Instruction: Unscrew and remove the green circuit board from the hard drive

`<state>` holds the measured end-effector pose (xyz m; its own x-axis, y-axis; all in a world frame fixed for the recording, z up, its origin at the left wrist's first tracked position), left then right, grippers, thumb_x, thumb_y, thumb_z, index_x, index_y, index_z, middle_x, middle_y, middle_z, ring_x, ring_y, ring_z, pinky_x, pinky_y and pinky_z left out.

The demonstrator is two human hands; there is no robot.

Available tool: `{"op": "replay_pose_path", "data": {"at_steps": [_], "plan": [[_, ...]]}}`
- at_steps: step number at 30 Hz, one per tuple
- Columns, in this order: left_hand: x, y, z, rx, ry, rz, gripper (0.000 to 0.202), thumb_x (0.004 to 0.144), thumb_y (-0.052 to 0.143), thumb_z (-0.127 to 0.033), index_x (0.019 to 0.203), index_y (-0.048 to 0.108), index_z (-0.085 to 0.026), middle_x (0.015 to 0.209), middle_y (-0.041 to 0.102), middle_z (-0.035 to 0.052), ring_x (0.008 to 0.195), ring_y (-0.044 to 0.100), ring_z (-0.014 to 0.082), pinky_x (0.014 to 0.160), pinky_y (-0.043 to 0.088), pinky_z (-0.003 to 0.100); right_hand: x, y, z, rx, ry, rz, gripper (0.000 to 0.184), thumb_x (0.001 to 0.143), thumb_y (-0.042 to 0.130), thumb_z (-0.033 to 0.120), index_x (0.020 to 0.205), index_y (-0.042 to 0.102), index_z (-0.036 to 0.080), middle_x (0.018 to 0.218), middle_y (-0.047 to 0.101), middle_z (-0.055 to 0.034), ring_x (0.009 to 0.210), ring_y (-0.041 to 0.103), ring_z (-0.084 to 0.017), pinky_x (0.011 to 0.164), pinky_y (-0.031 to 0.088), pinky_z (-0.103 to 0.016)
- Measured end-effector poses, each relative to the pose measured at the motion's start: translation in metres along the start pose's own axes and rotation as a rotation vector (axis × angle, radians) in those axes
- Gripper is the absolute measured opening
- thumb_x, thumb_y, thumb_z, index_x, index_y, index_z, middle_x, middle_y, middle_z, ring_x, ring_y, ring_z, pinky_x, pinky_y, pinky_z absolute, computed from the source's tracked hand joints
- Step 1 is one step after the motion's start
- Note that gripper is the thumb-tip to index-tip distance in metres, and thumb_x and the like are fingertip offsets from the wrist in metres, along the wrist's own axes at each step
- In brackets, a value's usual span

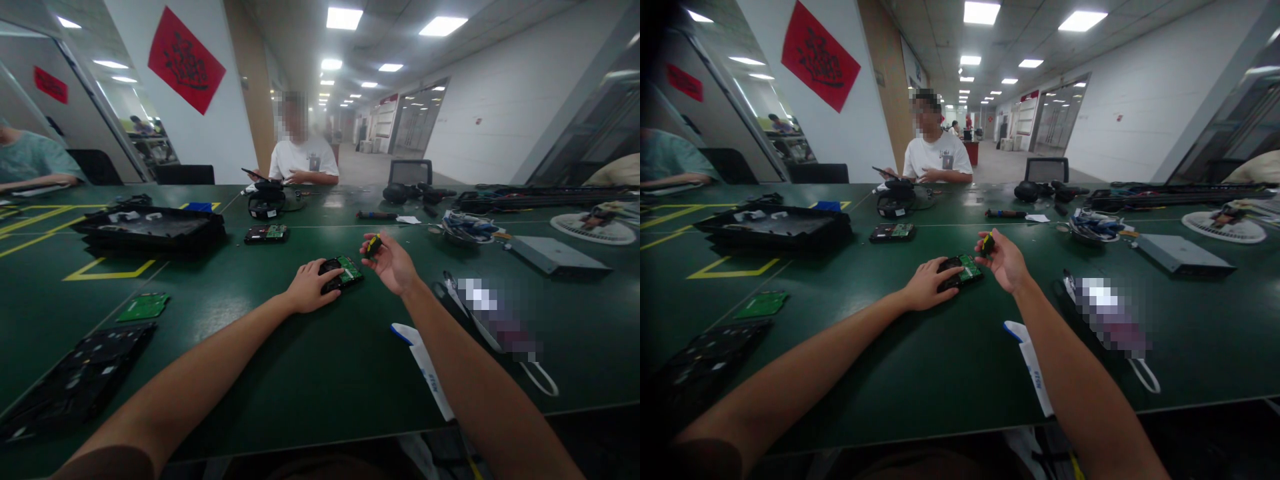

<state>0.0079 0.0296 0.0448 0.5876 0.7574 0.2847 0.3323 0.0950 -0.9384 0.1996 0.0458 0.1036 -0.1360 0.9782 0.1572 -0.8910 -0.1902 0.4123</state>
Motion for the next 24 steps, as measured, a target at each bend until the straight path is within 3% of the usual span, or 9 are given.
{"op": "replay_pose_path", "data": {"at_steps": [4, 10, 14, 19, 24], "plan": [[-0.0001, -0.001, -0.0008, -0.014, 0.0, -0.002, 0.064, 0.094, 0.061, -0.059, 0.154, 0.047, -0.042, 0.159, 0.037, 0.0118, 0.145, 0.037, 0.0412, 0.113, 0.035, 0.06, 0.0001, -0.0033, 0.0035, -0.051, -0.07, -0.038, 0.029, 0.084, 0.079, 0.049, 0.094, 0.068, 0.024, 0.098, 0.075, -0.0025, 0.092, 0.072, -0.018, 0.055, 0.052, -0.022], [0.0004, 0.0006, 0.0001, -0.01, -0.003, 0.002, 0.065, 0.094, 0.061, -0.059, 0.155, 0.046, -0.042, 0.16, 0.036, 0.0117, 0.145, 0.037, 0.0411, 0.113, 0.035, 0.06, 0.0033, -0.0053, -0.0001, 0.063, -0.044, -0.031, 0.034, 0.088, 0.072, 0.057, 0.097, 0.071, 0.024, 0.091, 0.074, -0.0024, 0.088, 0.072, -0.017, 0.071, 0.063, -0.029], [0.0006, 0.0017, 0.0006, 0.0, 0.001, 0.004, 0.065, 0.095, 0.06, -0.06, 0.155, 0.045, -0.042, 0.16, 0.035, 0.0124, 0.145, 0.036, 0.0414, 0.113, 0.035, 0.06, 0.0026, -0.0055, 0.002, 0.027, -0.043, -0.036, 0.034, 0.089, 0.072, 0.053, 0.105, 0.074, 0.023, 0.091, 0.073, -0.0026, 0.087, 0.071, -0.016, 0.063, 0.06, -0.024], [0.0004, 0.001, 0.0006, 0.011, -0.001, 0.005, 0.064, 0.095, 0.059, -0.06, 0.155, 0.045, -0.042, 0.159, 0.036, 0.0132, 0.145, 0.037, 0.041, 0.113, 0.035, 0.06, 0.0001, -0.0039, 0.0079, -0.078, -0.141, -0.08, 0.03, 0.079, 0.084, 0.047, 0.093, 0.07, 0.023, 0.093, 0.073, -0.0008, 0.087, 0.071, -0.016, 0.055, 0.053, -0.02], [0.0003, -0.0004, -0.0005, 0.002, 0.0, 0.003, 0.064, 0.095, 0.06, -0.06, 0.155, 0.046, -0.041, 0.159, 0.036, 0.0134, 0.145, 0.037, 0.0412, 0.113, 0.036, 0.06, -0.0002, -0.0002, 0.0056, -0.062, -0.127, -0.057, 0.034, 0.082, 0.079, 0.053, 0.094, 0.067, 0.024, 0.094, 0.076, -0.0019, 0.087, 0.073, -0.017, 0.061, 0.058, -0.024]]}}
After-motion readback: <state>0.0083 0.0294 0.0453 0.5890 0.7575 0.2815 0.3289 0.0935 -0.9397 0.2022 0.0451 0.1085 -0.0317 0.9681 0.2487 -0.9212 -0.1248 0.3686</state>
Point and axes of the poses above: each hand's wrist, its own x-axis towards the middle knuckle, its own y-axis out of the palm, z = x × y, the point moved 8 cm from there along x, towards the middle knuckle
